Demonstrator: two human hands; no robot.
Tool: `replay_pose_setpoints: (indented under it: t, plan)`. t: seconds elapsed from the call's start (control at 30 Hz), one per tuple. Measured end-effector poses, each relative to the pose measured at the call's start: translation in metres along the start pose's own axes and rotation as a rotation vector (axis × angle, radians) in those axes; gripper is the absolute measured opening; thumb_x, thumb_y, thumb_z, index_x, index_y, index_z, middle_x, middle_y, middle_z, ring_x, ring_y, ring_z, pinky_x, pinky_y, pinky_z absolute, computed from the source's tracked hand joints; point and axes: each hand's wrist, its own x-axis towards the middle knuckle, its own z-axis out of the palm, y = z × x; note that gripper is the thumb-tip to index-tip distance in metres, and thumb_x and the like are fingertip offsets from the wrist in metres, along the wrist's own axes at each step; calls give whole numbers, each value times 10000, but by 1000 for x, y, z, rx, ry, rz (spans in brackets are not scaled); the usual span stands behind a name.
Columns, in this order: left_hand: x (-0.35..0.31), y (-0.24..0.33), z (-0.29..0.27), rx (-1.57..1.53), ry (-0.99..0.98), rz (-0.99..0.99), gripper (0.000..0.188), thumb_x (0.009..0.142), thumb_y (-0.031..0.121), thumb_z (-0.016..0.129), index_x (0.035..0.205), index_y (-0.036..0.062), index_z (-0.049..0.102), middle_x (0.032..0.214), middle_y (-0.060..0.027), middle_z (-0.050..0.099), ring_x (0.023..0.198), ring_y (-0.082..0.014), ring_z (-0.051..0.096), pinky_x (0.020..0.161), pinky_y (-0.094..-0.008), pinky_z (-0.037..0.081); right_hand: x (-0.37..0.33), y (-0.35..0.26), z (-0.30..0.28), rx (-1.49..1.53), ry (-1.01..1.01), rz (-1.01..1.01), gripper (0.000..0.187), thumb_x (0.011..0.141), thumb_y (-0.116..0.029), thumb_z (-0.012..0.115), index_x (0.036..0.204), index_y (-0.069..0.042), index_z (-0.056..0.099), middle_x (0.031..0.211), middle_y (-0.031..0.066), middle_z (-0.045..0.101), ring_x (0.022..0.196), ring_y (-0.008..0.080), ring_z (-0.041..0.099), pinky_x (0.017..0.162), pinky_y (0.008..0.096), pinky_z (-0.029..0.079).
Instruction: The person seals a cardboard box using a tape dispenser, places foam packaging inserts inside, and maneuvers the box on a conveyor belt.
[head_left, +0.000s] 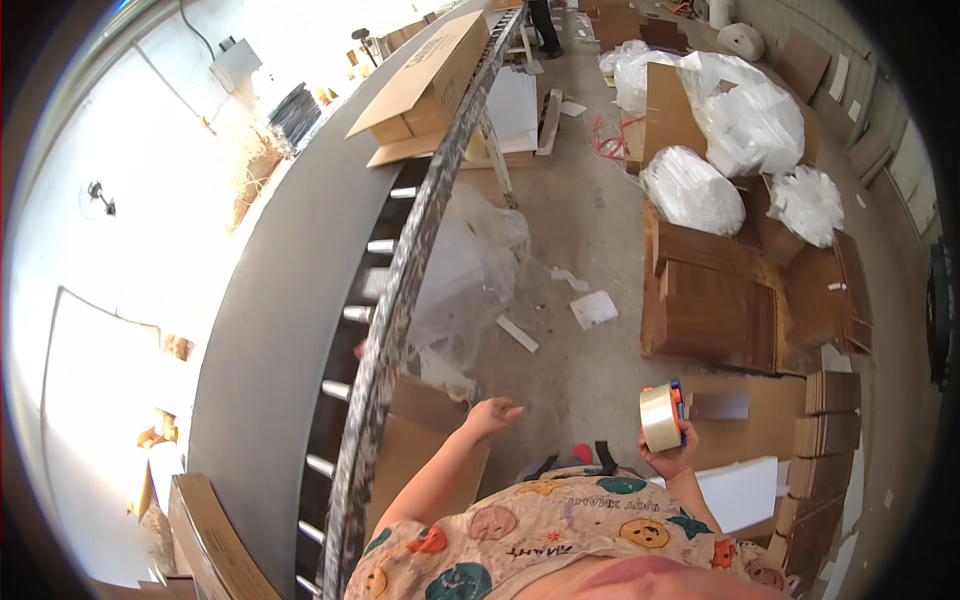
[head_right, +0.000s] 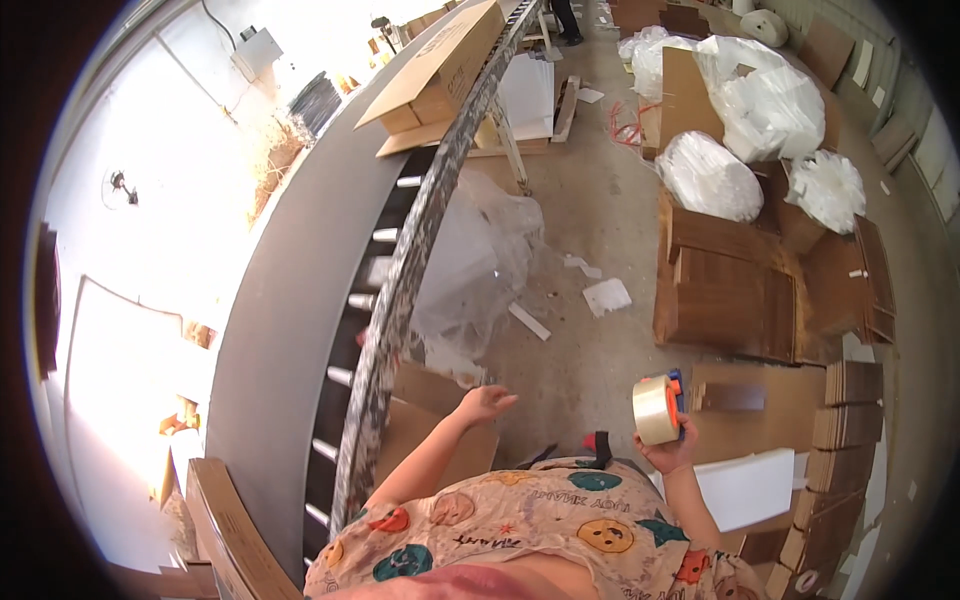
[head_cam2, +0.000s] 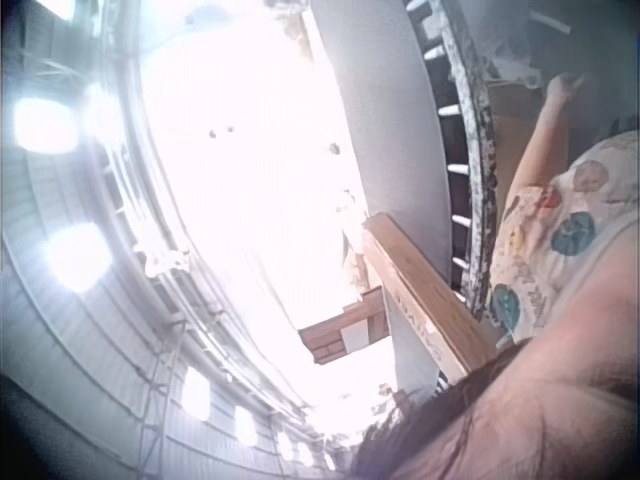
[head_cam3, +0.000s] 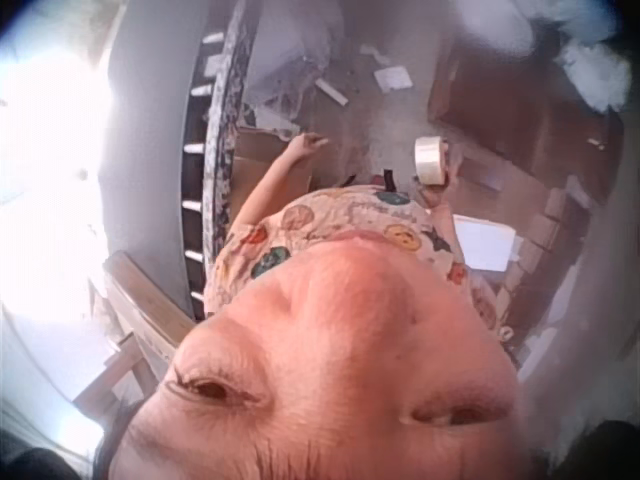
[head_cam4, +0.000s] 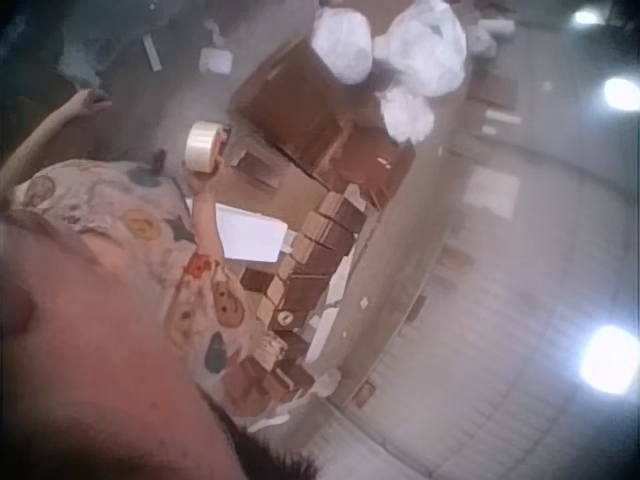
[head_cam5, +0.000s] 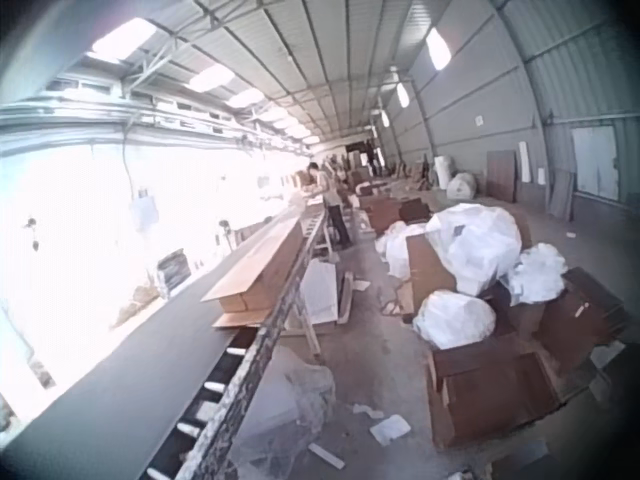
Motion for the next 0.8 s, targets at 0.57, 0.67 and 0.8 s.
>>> replay_pose_setpoints:
  t: [0.57,0.67,0.8]
  plan:
    - [504,280,-260,-947,-531,133,614,848,382,666,1296,36,428,1103,-69,578,997,-150,557,837,-301,481,513,-213,327,-324,-87,165,540,774,-292,486,1259,-56,504,1208,130,576,1096,279,557,977,425,416]
    - [604,307,-278,-874,-435,295,638,799,392,710,1280,41,480,1128,-78,587,1019,-154,550,896,-304,445,586,-271,341,-503,30,214,514,765,-264,532,1235,-56,510,1196,134,576,1058,277,581,956,429,440]
    - [745,341,-317,-827,-434,210,663,767,395,739,1264,31,495,1142,-89,593,1061,-178,551,937,-317,429,711,-361,391,-834,57,278,549,725,-140,656,1237,-24,497,1092,127,610,997,243,618,877,379,508]
